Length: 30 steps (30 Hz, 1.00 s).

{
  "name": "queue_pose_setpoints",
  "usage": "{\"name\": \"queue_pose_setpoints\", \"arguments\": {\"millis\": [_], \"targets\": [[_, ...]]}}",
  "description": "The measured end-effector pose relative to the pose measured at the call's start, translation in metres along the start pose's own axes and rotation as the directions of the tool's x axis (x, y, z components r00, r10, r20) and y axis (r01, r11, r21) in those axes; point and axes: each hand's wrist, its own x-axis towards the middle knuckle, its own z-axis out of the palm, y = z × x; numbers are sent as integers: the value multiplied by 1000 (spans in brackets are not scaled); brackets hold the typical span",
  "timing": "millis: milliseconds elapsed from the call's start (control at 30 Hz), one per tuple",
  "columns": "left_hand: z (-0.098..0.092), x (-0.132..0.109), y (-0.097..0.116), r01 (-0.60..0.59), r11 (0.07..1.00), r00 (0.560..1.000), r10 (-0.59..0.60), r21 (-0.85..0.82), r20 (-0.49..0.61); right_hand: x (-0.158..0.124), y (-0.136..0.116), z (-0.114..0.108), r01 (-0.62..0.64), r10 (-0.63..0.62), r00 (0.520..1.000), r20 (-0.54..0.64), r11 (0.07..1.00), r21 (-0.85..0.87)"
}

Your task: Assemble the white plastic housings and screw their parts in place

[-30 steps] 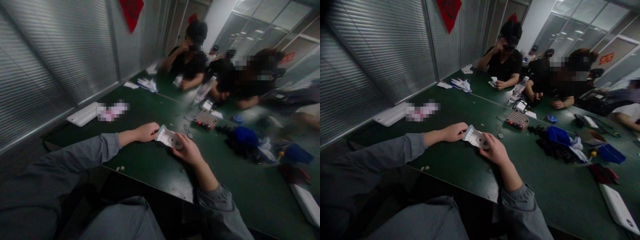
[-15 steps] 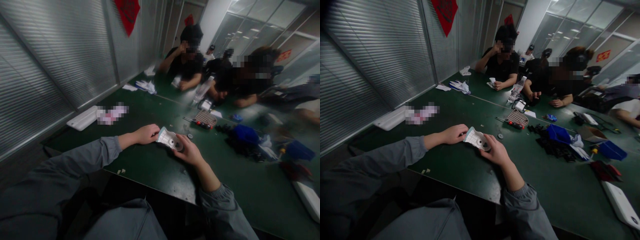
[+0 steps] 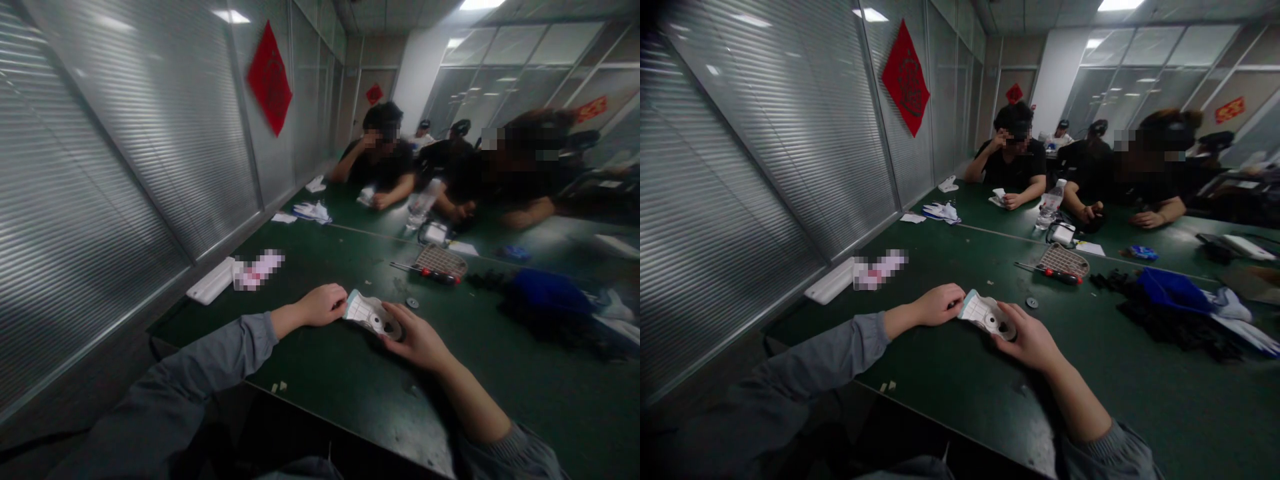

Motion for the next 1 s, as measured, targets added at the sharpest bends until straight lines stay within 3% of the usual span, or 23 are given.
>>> {"name": "queue_pose_setpoints", "arguments": {"millis": [233, 400, 567, 733, 1000], "targets": [[-1, -1, 2, 7, 999, 1000, -8, -33, -6, 0, 5, 2, -36, 36, 999, -12, 999, -4], [2, -1, 2, -12, 1000, 999, 12, -11, 33, -1, 13, -6, -101, 97, 989, -114, 995, -28], [6, 1, -5, -28, 1000, 998, 28, 7, 60, -4, 25, -14, -164, 169, 944, -283, 986, 39], [9, 2, -7, 9, 999, 999, -11, 42, 40, -5, 23, -11, -164, 181, 950, -253, 983, 88], [1, 0, 3, 63, 997, 995, -60, 36, -81, -5, 21, -8, -125, 146, 970, -195, 985, 119]]}}
